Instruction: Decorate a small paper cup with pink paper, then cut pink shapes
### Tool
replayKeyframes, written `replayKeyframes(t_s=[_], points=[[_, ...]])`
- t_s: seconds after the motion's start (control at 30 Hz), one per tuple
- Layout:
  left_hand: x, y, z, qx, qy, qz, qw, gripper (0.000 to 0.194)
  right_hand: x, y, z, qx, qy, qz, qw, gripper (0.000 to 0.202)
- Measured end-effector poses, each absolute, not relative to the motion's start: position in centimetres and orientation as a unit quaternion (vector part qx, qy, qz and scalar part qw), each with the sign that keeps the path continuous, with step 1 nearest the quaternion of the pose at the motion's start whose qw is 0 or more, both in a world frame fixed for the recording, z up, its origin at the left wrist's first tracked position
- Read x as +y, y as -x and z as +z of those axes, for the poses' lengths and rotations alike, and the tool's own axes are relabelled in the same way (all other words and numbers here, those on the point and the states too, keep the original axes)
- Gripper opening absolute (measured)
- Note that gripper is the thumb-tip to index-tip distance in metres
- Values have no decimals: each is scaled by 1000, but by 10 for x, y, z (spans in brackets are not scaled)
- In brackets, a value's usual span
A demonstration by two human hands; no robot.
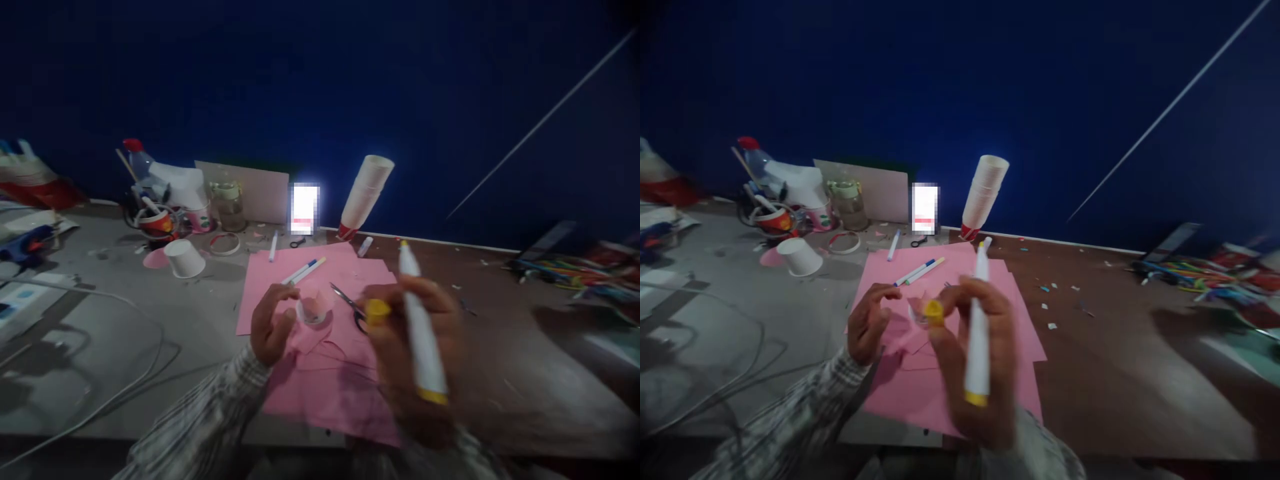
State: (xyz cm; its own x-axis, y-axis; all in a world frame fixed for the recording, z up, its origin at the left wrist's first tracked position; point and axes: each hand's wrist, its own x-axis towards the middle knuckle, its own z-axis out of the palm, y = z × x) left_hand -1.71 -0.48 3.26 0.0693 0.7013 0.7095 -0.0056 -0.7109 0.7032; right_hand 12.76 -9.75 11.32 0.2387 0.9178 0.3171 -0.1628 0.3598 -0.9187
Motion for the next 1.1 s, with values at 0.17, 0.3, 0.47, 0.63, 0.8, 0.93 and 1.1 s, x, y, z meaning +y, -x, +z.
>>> replayKeyframes(t_s=[0.17, 0.3, 0.47, 0.63, 0.8, 0.93, 1.1], points=[[-11, 14, 46, 178, -621, 567, 511, 34, -60, -129, 88, -669, 433, 81, 598, 47], [-10, 11, 45, 201, -555, 537, 602, 40, -43, -123, 76, -715, 435, -35, 546, 48], [-5, 8, 37, 253, -496, 562, 611, 36, -37, -118, 72, -742, 438, -65, 503, 41], [2, 8, 33, 281, -497, 587, 574, 29, -40, -122, 73, -749, 429, 6, 505, 43], [8, 12, 34, 296, -555, 635, 449, 13, -53, -138, 88, -634, 433, 226, 599, 33], [10, 16, 33, 301, -637, 622, 341, 13, -52, -141, 92, -558, 440, 313, 630, 35], [9, 17, 31, 293, -685, 612, 266, 17, -42, -136, 93, -512, 457, 343, 641, 38]])
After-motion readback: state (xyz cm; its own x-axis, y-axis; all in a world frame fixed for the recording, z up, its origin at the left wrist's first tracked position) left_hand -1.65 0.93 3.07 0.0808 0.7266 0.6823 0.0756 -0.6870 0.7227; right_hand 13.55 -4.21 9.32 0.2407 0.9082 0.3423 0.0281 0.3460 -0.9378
